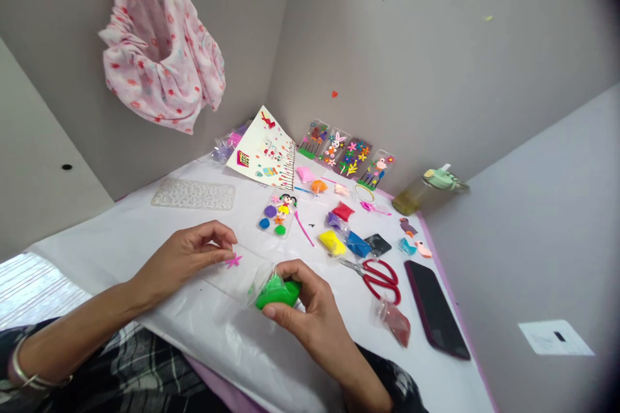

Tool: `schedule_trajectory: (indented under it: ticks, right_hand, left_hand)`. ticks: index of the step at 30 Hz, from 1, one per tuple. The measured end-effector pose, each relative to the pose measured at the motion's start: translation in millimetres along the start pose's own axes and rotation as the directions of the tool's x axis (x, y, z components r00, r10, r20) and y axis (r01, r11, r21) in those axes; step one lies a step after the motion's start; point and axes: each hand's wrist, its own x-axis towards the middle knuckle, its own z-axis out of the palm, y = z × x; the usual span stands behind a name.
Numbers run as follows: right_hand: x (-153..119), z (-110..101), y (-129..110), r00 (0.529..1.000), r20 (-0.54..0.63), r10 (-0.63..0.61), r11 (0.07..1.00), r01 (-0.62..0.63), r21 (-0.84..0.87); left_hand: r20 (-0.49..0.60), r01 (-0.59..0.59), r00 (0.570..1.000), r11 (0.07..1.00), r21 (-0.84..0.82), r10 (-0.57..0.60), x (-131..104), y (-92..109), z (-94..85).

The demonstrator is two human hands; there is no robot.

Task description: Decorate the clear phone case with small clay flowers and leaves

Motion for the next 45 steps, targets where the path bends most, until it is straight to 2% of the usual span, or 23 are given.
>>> schedule_trajectory:
  ticks: [3, 6, 8, 11, 14, 19, 24, 29, 33, 38, 45]
  right_hand:
    - [0, 0, 0, 1.000, 0.000, 0.001, 1.000, -0.001, -0.003]
    - [-1, 0, 0, 1.000, 0.003, -0.001, 1.000, 0.001, -0.008]
    - [-1, 0, 1, 1.000, 0.005, -0.008, 1.000, 0.008, -0.016]
    - [-1, 0, 1, 1.000, 0.011, -0.017, 0.999, 0.017, -0.029]
    - [-1, 0, 0, 1.000, 0.011, -0.011, 0.999, 0.011, -0.042]
    - [-1, 1, -4, 1.000, 0.014, -0.006, 0.999, 0.007, -0.051]
    - [-1, 1, -5, 1.000, 0.020, -0.010, 0.998, 0.011, -0.055]
    - [0, 0, -3, 1.000, 0.020, -0.017, 0.997, 0.019, -0.073]
    - [-1, 0, -3, 0.999, 0.023, -0.022, 0.996, 0.024, -0.083]
    - [-1, 1, -2, 1.000, 0.021, -0.017, 0.997, 0.019, -0.074]
    - [-1, 0, -1, 1.000, 0.023, -0.016, 0.997, 0.018, -0.076]
  left_hand:
    - [0.016, -0.050, 0.999, 0.995, 0.083, 0.049, 1, -4, 0.9]
    - [0.019, -0.160, 0.987, 0.967, 0.198, 0.159, 3, -14, -1.1]
    - [0.055, -0.228, 0.974, 0.945, 0.236, 0.221, 4, -23, -2.8]
    - [0.128, -0.273, 0.960, 0.929, 0.250, 0.247, 5, -34, -3.8]
    - [0.140, -0.266, 0.962, 0.928, 0.263, 0.236, 4, -41, -2.4]
    - [0.076, -0.206, 0.978, 0.943, 0.262, 0.193, 2, -41, -0.6]
    - [0.109, -0.216, 0.975, 0.931, 0.296, 0.191, 0, -34, -1.5]
    - [0.122, -0.269, 0.962, 0.908, 0.320, 0.242, 0, -34, -1.7]
    - [0.139, -0.375, 0.927, 0.850, 0.370, 0.349, 0, -40, -3.4]
    - [0.176, -0.540, 0.834, 0.707, 0.457, 0.524, 0, -45, -5.6]
    - [0.221, -0.571, 0.806, 0.623, 0.534, 0.549, -2, -49, -6.7]
